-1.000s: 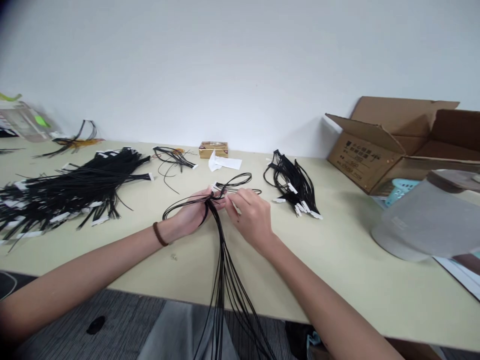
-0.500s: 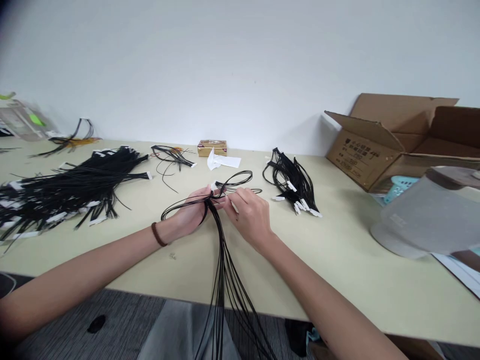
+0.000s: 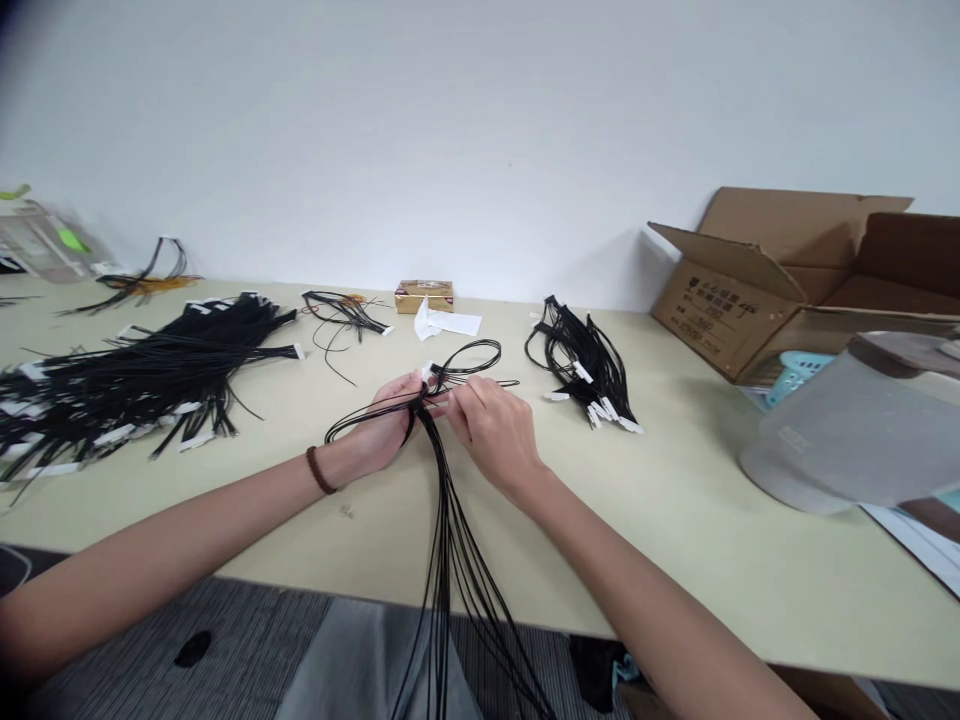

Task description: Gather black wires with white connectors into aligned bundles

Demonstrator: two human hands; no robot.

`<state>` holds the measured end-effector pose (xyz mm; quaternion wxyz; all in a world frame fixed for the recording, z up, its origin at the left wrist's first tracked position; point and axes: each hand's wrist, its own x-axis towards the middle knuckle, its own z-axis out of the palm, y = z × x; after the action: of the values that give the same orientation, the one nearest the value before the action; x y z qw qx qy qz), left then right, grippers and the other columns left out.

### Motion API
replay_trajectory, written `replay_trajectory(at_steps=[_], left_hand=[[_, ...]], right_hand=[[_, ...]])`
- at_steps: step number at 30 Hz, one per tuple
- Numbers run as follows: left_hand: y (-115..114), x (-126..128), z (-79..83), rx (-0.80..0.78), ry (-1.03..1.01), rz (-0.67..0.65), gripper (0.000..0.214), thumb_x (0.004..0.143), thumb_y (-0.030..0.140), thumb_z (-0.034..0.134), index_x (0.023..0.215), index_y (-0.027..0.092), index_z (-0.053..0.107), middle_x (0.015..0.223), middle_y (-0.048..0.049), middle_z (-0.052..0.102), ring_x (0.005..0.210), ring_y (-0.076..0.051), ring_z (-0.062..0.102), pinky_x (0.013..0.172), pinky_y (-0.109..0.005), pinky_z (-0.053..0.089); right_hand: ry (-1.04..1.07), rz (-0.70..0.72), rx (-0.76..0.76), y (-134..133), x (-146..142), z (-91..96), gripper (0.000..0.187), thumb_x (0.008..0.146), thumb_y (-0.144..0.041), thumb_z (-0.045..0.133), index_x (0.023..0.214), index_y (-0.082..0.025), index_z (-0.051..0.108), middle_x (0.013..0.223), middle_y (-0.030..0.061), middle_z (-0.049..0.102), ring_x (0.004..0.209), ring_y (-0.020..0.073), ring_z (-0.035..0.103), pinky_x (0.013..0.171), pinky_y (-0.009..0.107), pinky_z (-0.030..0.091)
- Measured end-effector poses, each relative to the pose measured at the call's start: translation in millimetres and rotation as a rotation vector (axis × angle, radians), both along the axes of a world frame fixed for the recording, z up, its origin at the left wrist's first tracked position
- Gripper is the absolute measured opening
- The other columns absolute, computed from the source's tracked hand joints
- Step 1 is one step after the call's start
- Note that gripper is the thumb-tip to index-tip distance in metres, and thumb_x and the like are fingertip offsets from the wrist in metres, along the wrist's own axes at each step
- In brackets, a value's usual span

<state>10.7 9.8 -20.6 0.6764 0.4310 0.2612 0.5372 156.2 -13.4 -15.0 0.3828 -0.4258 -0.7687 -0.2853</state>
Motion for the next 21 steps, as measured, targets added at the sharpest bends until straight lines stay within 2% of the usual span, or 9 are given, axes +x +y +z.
replay_trajectory(at_steps=[10,15,18,21], left_hand=[[0.6,0.2,-1.1,0.028,0.023,-0.004,0.021,0.075,0.037,0.059,0.074,0.016,0.057,0.079,-0.0031,0.06,0.083,-0.018,0.061,0.077,-0.031,0.047],[-0.3,0.6,0.2,0.055,0.074,0.013,0.022,0.076,0.038,0.058,0.075,0.016,0.056,0.08,-0.0025,0.058,0.077,-0.015,0.059,0.075,-0.032,0.046],[-2.3,1.1,1.6,0.082,0.106,0.003,0.023,0.075,0.037,0.059,0.071,0.015,0.053,0.074,0.0,0.054,0.07,-0.011,0.054,0.071,-0.028,0.046],[-5.0,1.4,3.1,0.095,0.164,-0.042,0.027,0.073,0.039,0.06,0.068,0.015,0.051,0.069,0.0018,0.051,0.066,-0.009,0.05,0.07,-0.027,0.046]], right_hand=[[0.003,0.002,-0.057,-0.3,0.3,0.8,0.026,0.088,-0.022,0.039,0.065,-0.018,0.049,0.061,-0.0006,0.049,0.058,0.0111,0.04,0.049,0.024,0.024],[-0.019,-0.002,-0.04,-0.3,2.4,4.2,0.02,0.087,-0.023,0.042,0.071,-0.019,0.054,0.066,0.0016,0.053,0.067,0.015,0.041,0.057,0.025,0.03],[-0.001,0.015,-0.005,0.6,3.4,4.9,0.015,0.085,-0.024,0.047,0.072,-0.019,0.053,0.08,0.0045,0.058,0.076,0.0173,0.043,0.064,0.028,0.034],[0.018,0.114,-0.054,2.6,3.5,4.0,0.013,0.085,-0.022,0.046,0.073,-0.019,0.051,0.101,0.0062,0.06,0.089,0.0195,0.047,0.074,0.032,0.038]])
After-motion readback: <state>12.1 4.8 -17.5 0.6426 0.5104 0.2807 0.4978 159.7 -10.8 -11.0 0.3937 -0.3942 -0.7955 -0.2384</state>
